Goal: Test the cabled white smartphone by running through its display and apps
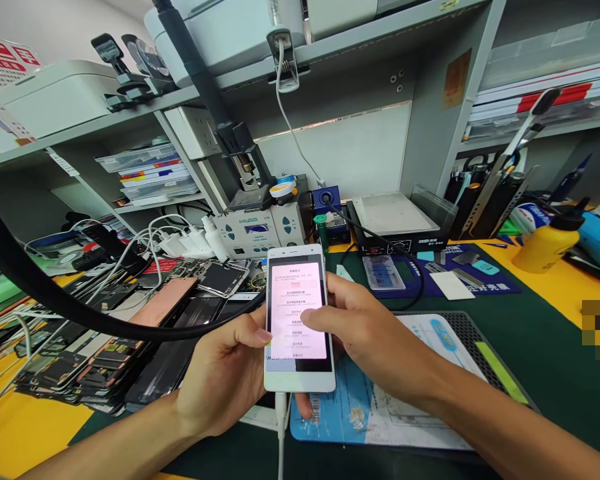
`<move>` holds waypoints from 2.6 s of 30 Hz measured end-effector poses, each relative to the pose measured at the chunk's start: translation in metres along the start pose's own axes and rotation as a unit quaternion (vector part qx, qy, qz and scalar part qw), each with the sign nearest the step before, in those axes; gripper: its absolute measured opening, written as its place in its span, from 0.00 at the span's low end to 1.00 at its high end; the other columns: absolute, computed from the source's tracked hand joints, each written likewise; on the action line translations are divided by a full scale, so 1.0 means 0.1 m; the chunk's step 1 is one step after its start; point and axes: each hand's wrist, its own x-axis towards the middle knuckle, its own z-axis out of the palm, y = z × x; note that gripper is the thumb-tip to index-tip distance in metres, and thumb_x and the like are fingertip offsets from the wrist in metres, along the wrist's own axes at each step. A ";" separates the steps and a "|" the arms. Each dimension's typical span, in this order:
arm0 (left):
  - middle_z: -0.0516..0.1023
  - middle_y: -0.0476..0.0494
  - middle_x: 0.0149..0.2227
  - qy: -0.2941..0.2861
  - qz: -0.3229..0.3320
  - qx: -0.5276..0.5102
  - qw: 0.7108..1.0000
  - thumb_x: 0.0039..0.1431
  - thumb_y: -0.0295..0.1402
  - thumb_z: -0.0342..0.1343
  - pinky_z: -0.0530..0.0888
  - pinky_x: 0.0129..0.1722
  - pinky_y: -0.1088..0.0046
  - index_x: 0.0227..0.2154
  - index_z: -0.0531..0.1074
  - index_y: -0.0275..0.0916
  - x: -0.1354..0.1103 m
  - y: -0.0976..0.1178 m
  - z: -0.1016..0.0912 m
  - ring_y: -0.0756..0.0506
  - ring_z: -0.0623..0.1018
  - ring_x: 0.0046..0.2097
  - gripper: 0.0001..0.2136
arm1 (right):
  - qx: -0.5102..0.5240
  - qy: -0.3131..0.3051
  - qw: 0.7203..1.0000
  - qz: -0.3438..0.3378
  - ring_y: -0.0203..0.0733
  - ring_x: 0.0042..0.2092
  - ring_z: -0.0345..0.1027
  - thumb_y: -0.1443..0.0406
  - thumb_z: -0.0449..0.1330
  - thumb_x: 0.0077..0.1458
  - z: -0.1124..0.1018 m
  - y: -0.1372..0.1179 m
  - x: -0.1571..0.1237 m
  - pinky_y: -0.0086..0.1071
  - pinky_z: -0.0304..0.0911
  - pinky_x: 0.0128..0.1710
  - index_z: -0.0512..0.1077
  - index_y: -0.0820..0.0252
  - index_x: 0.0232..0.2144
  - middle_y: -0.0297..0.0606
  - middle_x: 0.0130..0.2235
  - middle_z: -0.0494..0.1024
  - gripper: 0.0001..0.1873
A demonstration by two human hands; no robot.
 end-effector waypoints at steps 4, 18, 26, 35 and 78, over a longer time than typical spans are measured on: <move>0.74 0.36 0.39 -0.002 0.001 0.000 1.000 0.51 0.29 0.44 0.77 0.26 0.64 0.50 0.68 0.31 0.00 -0.01 0.00 0.40 0.79 0.32 0.22 | 0.007 -0.001 1.000 -0.004 0.45 0.26 0.75 0.64 0.52 0.63 0.00 0.01 -0.02 0.38 0.69 0.26 0.62 0.54 0.58 0.42 0.40 0.79 0.21; 0.75 0.37 0.38 0.005 -0.008 -0.002 1.000 0.51 0.30 0.44 0.77 0.27 0.64 0.48 0.68 0.33 0.01 0.02 0.01 0.40 0.79 0.33 0.21 | 0.006 0.004 1.000 -0.007 0.42 0.21 0.71 0.63 0.52 0.62 -0.01 0.00 0.00 0.41 0.68 0.28 0.61 0.56 0.59 0.42 0.36 0.79 0.23; 0.75 0.35 0.40 -0.001 -0.007 -0.010 1.000 0.56 0.32 0.42 0.77 0.28 0.63 0.51 0.68 0.32 -0.01 0.01 0.03 0.39 0.79 0.34 0.22 | 0.018 0.006 1.000 -0.012 0.45 0.22 0.72 0.56 0.47 0.64 -0.01 0.00 0.00 0.41 0.66 0.27 0.60 0.53 0.59 0.42 0.39 0.79 0.23; 0.76 0.34 0.38 -0.008 -0.005 -0.012 1.000 0.61 0.36 0.36 0.77 0.29 0.63 0.50 0.70 0.29 -0.01 0.02 0.03 0.39 0.79 0.33 0.24 | -0.014 0.038 0.999 -0.012 0.46 0.28 0.72 0.59 0.49 0.62 -0.02 0.01 -0.01 0.38 0.65 0.28 0.64 0.58 0.56 0.44 0.35 0.79 0.22; 0.75 0.32 0.48 -0.001 -0.004 -0.051 0.999 0.68 0.48 0.37 0.77 0.39 0.62 0.60 0.64 0.33 -0.01 0.09 0.06 0.37 0.76 0.46 0.28 | -0.039 0.083 0.995 -0.033 0.42 0.31 0.70 0.64 0.52 0.58 0.04 -0.04 -0.03 0.34 0.61 0.29 0.66 0.64 0.52 0.43 0.33 0.78 0.20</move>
